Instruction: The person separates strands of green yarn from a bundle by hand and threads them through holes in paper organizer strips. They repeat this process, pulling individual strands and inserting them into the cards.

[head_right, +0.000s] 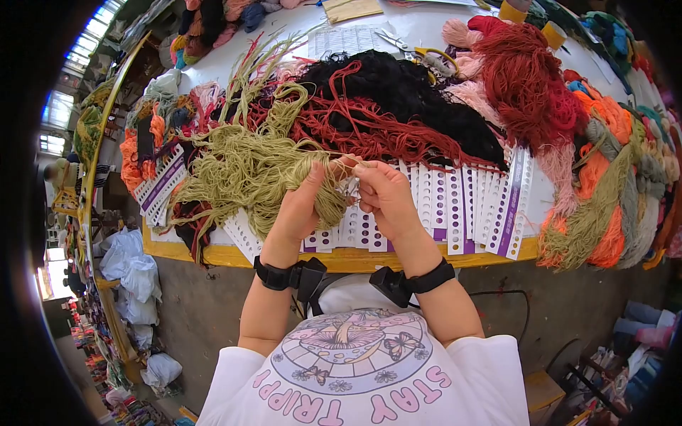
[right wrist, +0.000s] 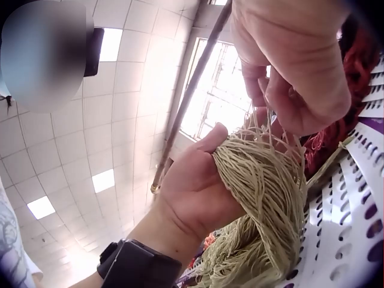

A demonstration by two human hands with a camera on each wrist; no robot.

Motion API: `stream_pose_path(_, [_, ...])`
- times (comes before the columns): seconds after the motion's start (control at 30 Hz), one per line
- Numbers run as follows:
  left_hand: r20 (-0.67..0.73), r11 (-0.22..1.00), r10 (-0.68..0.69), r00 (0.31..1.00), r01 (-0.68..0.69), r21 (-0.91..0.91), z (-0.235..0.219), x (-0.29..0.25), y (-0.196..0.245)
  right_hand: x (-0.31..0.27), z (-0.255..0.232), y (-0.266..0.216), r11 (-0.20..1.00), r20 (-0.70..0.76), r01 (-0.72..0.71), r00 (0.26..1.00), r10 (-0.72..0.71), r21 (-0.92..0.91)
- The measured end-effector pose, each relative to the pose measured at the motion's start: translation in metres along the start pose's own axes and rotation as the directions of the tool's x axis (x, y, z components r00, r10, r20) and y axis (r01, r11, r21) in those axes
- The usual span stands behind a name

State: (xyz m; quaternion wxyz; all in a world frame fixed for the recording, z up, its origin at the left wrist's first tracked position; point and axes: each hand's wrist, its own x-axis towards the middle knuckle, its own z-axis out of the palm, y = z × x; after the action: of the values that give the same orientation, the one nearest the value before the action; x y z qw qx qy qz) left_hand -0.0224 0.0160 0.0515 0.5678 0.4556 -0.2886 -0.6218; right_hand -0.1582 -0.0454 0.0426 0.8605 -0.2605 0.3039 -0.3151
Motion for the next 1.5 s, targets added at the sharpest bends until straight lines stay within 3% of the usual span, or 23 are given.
stream_pose_path(0.17, [-0.012, 0.991, -0.016, 1.0, 0.014, -0.136, -0.001, 0.001, -0.001, -0.001, -0.003, 0.001, 0.999, 0.018, 0.02, 1.0, -0.019, -0.039])
stream_pose_path(0.27, [-0.024, 0.984, 0.15, 0.988, -0.147, 0.1, -0.006, 0.004, -0.007, -0.003, 0.001, 0.002, 0.98, 0.015, 0.086, 0.996, -0.085, -0.179])
stream_pose_path(0.37, [-0.109, 0.996, 0.059, 0.992, -0.066, -0.061, -0.003, 0.002, -0.002, -0.004, 0.001, 0.003, 0.991, 0.012, 0.092, 0.996, -0.091, -0.095])
stream_pose_path(0.47, [-0.196, 0.993, 0.054, 0.979, -0.073, -0.088, 0.0, 0.002, -0.004, -0.002, 0.001, 0.003, 0.941, -0.031, 0.101, 0.993, -0.117, -0.324])
stream_pose_path(0.67, [-0.231, 0.972, 0.216, 0.949, -0.185, 0.149, -0.002, 0.004, -0.011, -0.003, 0.007, 0.004, 0.871, -0.009, 0.188, 0.976, -0.216, -0.453])
stream_pose_path(0.77, [-0.25, 0.93, 0.063, 0.966, -0.148, -0.336, -0.011, -0.002, 0.004, 0.003, -0.004, 0.006, 0.893, -0.178, 0.376, 0.888, -0.423, -0.248])
stream_pose_path(0.87, [-0.608, 0.783, 0.145, 0.781, -0.466, -0.412, -0.06, -0.009, 0.039, -0.002, -0.055, -0.032, 0.808, 0.03, 0.154, 0.978, -0.207, 0.569])
stream_pose_path(0.9, [-0.309, 0.298, 0.212, 0.927, -0.363, -0.883, -0.113, -0.02, 0.044, -0.007, -0.093, -0.05, 0.772, 0.108, 0.216, 0.932, -0.345, 0.598])
stream_pose_path(0.93, [-0.377, 0.358, 0.271, 0.886, -0.456, -0.815, -0.165, -0.031, 0.054, -0.027, -0.104, -0.085, 0.585, 0.166, 0.071, 0.925, -0.341, 0.808])
stream_pose_path(0.97, [-0.63, 0.56, 0.155, 0.761, -0.593, -0.578, -0.192, -0.046, 0.079, -0.046, -0.143, -0.122, 0.71, 0.028, 0.386, 0.868, -0.495, 0.588])
stream_pose_path(1.0, [-0.513, 0.357, 0.208, 0.833, -0.552, -0.753, -0.257, -0.068, 0.082, -0.071, -0.203, -0.166, 0.665, -0.008, 0.397, 0.862, -0.507, 0.633])
stream_pose_path(1.03, [-0.642, 0.419, 0.237, 0.729, -0.673, -0.61, -0.3, -0.085, 0.093, -0.104, -0.248, -0.205, 0.578, -0.41, 0.758, 0.651, -0.639, 0.302])
stream_pose_path(1.07, [-0.754, 0.48, 0.259, 0.604, -0.758, -0.442, -0.34, -0.102, 0.104, -0.134, -0.27, -0.234, 0.453, -0.569, 0.889, 0.409, -0.713, 0.072])
stream_pose_path(1.1, [-0.656, 0.495, 0.356, 0.666, -0.729, -0.472, -0.326, -0.106, 0.118, -0.164, -0.291, -0.262, 0.356, -0.677, 0.912, 0.132, -0.724, -0.203])
stream_pose_path(1.13, [-0.543, 0.518, 0.444, 0.713, -0.699, -0.493, -0.311, -0.11, 0.132, -0.179, -0.297, -0.279, 0.265, -0.703, 0.931, 0.014, -0.711, -0.25])
stream_pose_path(1.2, [-0.207, 0.603, 0.478, 0.854, -0.49, -0.63, -0.215, -0.071, 0.129, -0.154, -0.255, -0.264, 0.493, -0.205, 0.806, 0.448, -0.87, -0.329])
stream_pose_path(1.23, [-0.033, 0.619, 0.421, 0.907, -0.313, -0.721, -0.164, -0.045, 0.114, -0.118, -0.183, -0.219, 0.568, -0.283, 0.691, 0.492, -0.823, -0.448])
stream_pose_path(1.27, [0.007, 0.611, 0.283, 0.959, -0.175, -0.772, -0.128, -0.023, 0.091, -0.082, -0.111, -0.173, 0.635, -0.359, 0.55, 0.531, -0.767, -0.543])
stream_pose_path(1.3, [-0.106, 0.862, 0.211, 0.972, -0.236, -0.449, -0.082, -0.003, 0.064, -0.054, -0.118, -0.142, 0.273, 0.07, 0.377, 0.688, -0.722, -0.885])
stream_pose_path(1.33, [-0.286, 0.928, -0.072, 0.955, -0.041, -0.372, -0.049, 0.011, 0.034, -0.035, -0.104, -0.108, 0.647, 0.071, 0.355, 0.904, -0.422, -0.675])
stream_pose_path(1.37, [-0.346, 0.951, -0.135, 0.928, 0.023, -0.309, -0.017, 0.028, 0.009, -0.021, -0.09, -0.079, 0.797, 0.067, 0.229, 0.97, -0.232, -0.559])
stream_pose_path(1.43, [-0.093, 0.99, -0.141, 0.986, 0.139, -0.025, 0.017, 0.049, -0.03, -0.002, -0.085, -0.041, 0.901, 0.154, 0.062, 0.988, 0.005, -0.43])
stream_pose_path(1.5, [-0.057, 0.98, -0.2, 0.978, 0.2, 0.005, 0.036, 0.054, -0.047, 0.0, -0.079, -0.033, 0.962, 0.235, 0.008, 0.97, 0.059, -0.274])
